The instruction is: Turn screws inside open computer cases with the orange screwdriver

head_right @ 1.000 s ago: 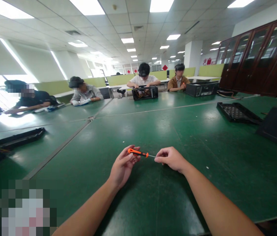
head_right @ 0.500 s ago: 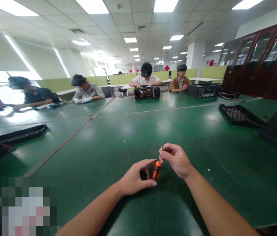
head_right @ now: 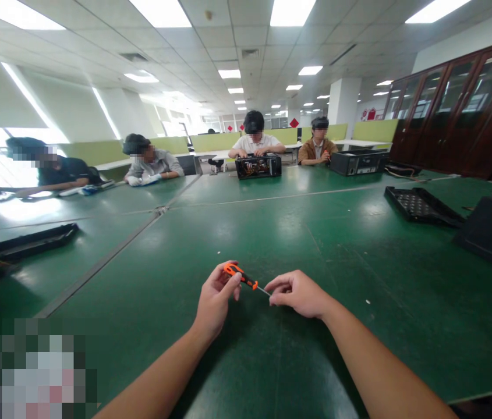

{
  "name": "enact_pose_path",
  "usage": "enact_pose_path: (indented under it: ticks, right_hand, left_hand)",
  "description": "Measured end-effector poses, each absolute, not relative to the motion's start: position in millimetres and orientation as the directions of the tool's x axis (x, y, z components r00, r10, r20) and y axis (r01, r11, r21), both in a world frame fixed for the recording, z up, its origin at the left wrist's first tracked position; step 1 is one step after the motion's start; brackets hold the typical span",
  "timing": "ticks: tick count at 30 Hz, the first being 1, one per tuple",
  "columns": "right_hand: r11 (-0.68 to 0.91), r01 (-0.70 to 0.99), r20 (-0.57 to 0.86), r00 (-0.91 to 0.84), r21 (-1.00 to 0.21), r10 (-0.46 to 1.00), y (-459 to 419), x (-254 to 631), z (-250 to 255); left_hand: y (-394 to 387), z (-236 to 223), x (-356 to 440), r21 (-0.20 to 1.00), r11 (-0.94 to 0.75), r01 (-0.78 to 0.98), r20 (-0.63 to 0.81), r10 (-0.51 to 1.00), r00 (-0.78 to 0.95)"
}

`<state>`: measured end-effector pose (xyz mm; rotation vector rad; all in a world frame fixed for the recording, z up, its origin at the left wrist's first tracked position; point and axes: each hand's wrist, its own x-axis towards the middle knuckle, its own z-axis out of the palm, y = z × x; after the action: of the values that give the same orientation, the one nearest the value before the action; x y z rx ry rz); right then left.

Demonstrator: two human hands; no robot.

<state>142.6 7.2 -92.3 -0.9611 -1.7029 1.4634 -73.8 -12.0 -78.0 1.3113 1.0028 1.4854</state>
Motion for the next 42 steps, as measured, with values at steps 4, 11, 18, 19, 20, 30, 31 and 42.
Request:
enact_pose_path:
  ticks: [4, 11, 18, 19, 20, 30, 31, 42]
  right_hand:
    - [0.136, 0.175, 0.036, -0.482, -0.975, 0.876, 8.1, 136.9, -95.1]
    - [0.155, 0.031, 0.139, -0.307, -0.987, 0.942, 14.7, 149.3, -92.3]
    - [0.262, -0.162, 0.285, -0.142, -0.951, 0.948, 14.8, 153.1, -88.3]
    - [0.266, -0.164, 0.289, -0.144, -0.95, 0.946, 14.4, 152.4, -87.9]
    - [0.267, -0.163, 0.291, -0.147, -0.95, 0.945, 14.1, 151.7, -87.6]
    - [0.291, -0.169, 0.317, -0.157, -0.942, 0.935, 14.9, 152.1, -88.5]
    - [0.302, -0.154, 0.325, -0.155, -0.941, 0.933, 14.7, 153.3, -87.4]
    - [0.509, 0.366, 0.308, -0.484, -0.779, 0.819, 10.6, 148.4, -88.1]
  left_hand:
    - [-15.7, -77.1, -73.6, 0.946, -0.305, -0.105, 0.31, 0.951, 0.025]
    - [-20.0, -76.2, -78.7, 0.95, -0.311, 0.025, 0.308, 0.947, 0.09]
    - [-19.0, -75.6, -73.7, 0.773, -0.425, 0.47, 0.222, 0.876, 0.428]
    - [-19.7, -75.2, -72.4, 0.727, -0.461, 0.508, 0.208, 0.854, 0.478]
    - [-20.4, -74.9, -71.4, 0.693, -0.488, 0.53, 0.204, 0.838, 0.505]
    - [-19.1, -72.8, -72.9, 0.693, -0.506, 0.514, 0.221, 0.828, 0.516]
    - [-18.3, -72.4, -73.4, 0.711, -0.49, 0.504, 0.232, 0.84, 0.49]
    - [-12.7, -67.8, -85.1, 0.832, -0.389, 0.397, 0.361, 0.921, 0.147]
